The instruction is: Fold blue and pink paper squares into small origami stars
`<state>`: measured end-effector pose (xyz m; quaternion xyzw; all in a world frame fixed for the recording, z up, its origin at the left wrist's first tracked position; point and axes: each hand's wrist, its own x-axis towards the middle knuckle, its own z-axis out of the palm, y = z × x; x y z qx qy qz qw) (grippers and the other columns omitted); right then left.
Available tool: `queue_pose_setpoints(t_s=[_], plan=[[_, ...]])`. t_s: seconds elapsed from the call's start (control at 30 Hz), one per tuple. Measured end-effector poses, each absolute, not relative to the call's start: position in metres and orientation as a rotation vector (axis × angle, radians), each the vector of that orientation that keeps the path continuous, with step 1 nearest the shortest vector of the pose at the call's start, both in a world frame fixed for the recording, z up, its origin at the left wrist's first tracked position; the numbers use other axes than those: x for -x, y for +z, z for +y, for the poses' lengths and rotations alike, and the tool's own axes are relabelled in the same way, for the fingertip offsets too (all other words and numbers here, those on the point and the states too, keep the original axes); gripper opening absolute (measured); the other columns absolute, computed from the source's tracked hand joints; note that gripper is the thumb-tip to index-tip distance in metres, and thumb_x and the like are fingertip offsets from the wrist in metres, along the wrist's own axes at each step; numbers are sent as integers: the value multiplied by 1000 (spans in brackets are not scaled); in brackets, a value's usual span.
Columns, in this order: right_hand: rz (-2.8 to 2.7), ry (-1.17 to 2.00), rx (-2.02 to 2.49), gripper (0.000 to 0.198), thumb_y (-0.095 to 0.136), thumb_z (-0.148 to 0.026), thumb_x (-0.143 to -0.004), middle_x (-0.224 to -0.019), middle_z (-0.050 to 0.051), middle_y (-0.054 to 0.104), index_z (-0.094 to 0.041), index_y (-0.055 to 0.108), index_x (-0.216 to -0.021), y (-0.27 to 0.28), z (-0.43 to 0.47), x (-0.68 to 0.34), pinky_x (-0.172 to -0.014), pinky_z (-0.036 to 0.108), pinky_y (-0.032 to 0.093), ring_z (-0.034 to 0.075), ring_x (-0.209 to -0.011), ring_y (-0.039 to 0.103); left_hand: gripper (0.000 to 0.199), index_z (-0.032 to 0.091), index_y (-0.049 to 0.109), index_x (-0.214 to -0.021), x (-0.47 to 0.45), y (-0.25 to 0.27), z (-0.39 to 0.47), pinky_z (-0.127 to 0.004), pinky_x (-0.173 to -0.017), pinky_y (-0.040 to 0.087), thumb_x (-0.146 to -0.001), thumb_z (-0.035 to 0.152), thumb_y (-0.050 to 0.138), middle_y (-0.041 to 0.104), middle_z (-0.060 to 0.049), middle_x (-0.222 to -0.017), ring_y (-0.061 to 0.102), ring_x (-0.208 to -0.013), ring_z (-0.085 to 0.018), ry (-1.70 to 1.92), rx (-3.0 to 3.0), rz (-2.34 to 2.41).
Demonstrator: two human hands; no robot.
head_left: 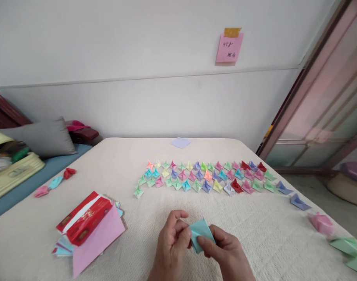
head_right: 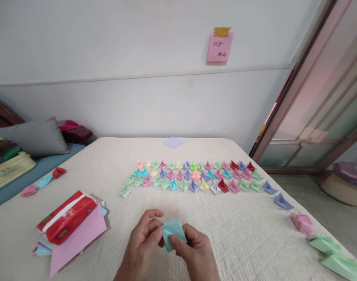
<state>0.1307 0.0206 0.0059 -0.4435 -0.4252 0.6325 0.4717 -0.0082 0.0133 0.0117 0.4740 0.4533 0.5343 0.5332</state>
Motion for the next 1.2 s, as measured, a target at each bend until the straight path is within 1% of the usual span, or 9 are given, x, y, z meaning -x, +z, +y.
queue_pose_setpoints(t_s=[0.2,0.43,0.53,0.6,0.7,0.77,0.93,1.1,1.2], plan=[[-1040,1600,1071,20,76,-36,-66,-58,3,65,-17,72,-62,-4,23,-133,-54,25,30,13,-56,40,26,17,51,-105,9,7,16,-23,-55,39,-89,37,50,43,7,-57,44,-54,-12,1274,-1238,1149],[-901,1654,1066,20,78,-32,-64,-52,-1,53,-16,68,-58,-16,24,-128,-50,24,29,11,-52,39,29,19,48,-116,1,-2,12,-23,-52,34,-92,36,46,45,7,-57,44,-52,-12,1369,-1325,1280],[-817,1696,1051,19,77,-30,-65,-55,0,57,-14,68,-60,-10,22,-130,-49,23,28,10,-51,39,30,19,48,-115,1,2,13,-24,-55,38,-92,38,47,46,6,-59,46,-54,-12,1339,-1219,1202],[-766,1709,1033,17,76,-28,-68,-57,1,58,-14,68,-63,-4,22,-132,-48,22,28,9,-51,39,31,18,47,-115,2,5,15,-26,-59,42,-90,37,50,51,4,-63,51,-59,-13,1290,-1124,1078],[-707,1705,1009,17,76,-25,-68,-55,-1,56,-13,67,-62,1,24,-136,-48,21,28,8,-49,38,36,17,47,-115,5,9,17,-28,-63,44,-84,32,60,60,1,-70,56,-65,-15,1234,-1035,901],[-694,1708,997,18,77,-25,-66,-53,-1,56,-13,65,-59,3,25,-136,-47,21,27,8,-48,38,37,17,48,-113,5,10,16,-27,-63,43,-80,26,64,61,2,-69,56,-64,-14,1223,-1002,855],[-703,1704,1017,17,77,-25,-66,-54,0,57,-13,66,-60,5,24,-135,-48,21,28,8,-48,40,36,16,48,-111,3,8,15,-29,-65,43,-78,16,62,61,4,-65,57,-64,-14,1209,-950,881],[-731,1659,1063,20,76,-25,-66,-50,-3,50,-14,63,-57,5,21,-133,-48,23,26,8,-47,37,43,15,47,-115,1,2,15,-28,-60,40,-73,9,58,57,6,-60,52,-59,-13,1209,-1112,1077],[-788,1602,1088,22,75,-26,-66,-48,-5,48,-15,60,-54,5,21,-132,-50,24,26,9,-48,36,44,15,47,-116,0,2,13,-26,-58,39,-73,9,57,56,7,-59,50,-56,-12,1221,-1116,1139]])
